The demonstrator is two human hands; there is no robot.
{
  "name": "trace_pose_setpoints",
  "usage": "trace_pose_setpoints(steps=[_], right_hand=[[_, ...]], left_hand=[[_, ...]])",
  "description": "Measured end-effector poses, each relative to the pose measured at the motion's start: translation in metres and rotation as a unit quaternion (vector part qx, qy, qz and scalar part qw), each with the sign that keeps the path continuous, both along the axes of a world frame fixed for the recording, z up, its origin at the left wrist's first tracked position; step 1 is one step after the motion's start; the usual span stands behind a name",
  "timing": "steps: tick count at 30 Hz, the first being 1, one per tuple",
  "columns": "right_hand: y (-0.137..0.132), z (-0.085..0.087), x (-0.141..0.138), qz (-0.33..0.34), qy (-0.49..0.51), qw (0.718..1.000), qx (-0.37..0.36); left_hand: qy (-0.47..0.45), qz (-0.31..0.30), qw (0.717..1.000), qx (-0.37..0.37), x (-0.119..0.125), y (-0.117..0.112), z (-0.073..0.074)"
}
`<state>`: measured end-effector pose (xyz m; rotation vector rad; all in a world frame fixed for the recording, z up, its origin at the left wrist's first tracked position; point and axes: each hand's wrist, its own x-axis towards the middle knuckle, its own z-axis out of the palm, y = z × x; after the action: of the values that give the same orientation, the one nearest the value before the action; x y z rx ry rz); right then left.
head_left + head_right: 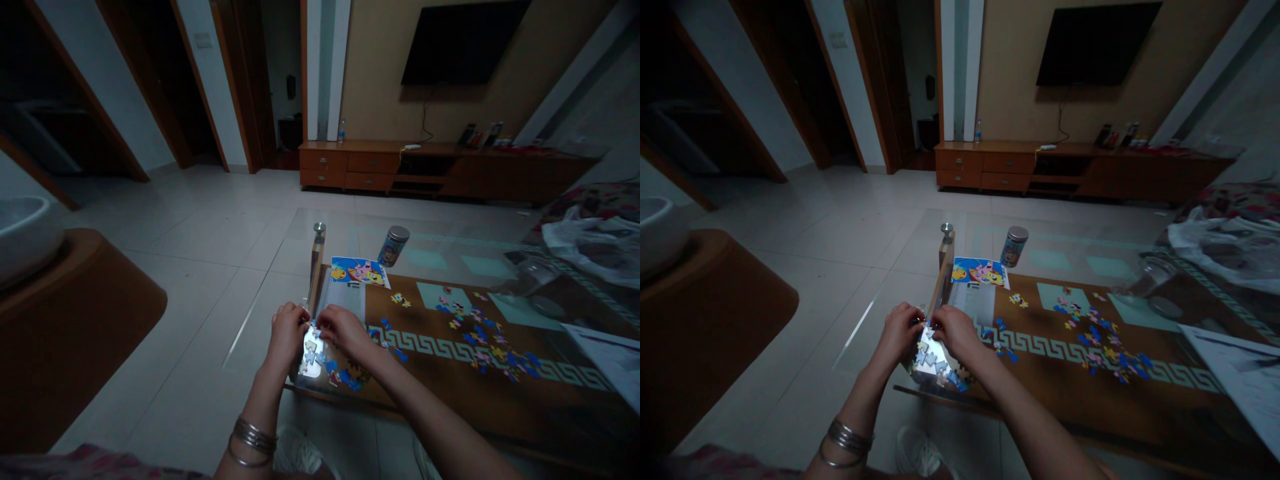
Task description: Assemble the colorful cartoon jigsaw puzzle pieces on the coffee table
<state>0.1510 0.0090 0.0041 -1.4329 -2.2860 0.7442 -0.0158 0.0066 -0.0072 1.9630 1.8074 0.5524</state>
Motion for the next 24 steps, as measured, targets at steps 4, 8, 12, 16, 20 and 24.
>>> trace_pose_setpoints(steps=[4,8,12,16,20,24], right_hand=[[0.001,0.001,-0.003,0.016,0.004,1.000,0.001],[0.000,0.000,-0.006,0.018,0.005,1.000,0.006],[-0.001,0.000,-0.010,-0.002,0.000,1.000,0.014],[-0.003,0.002,-0.012,-0.014,-0.006,1.000,0.018],[-0.004,0.002,-0.014,-0.026,-0.014,0.999,0.015],[-0.005,0.003,-0.016,-0.049,-0.021,0.999,0.012]], left_hand=[[-0.012,0.000,1.000,-0.002,-0.001,0.001,-0.003],[-0.022,-0.001,1.000,-0.003,-0.001,0.001,-0.004],[-0.026,0.003,1.000,-0.003,-0.001,0.001,-0.005],[-0.026,0.010,1.000,-0.004,-0.001,0.001,-0.004],[-0.028,0.016,0.999,-0.005,0.001,0.001,-0.003],[-0.032,0.025,0.999,-0.008,0.001,0.001,-0.003]])
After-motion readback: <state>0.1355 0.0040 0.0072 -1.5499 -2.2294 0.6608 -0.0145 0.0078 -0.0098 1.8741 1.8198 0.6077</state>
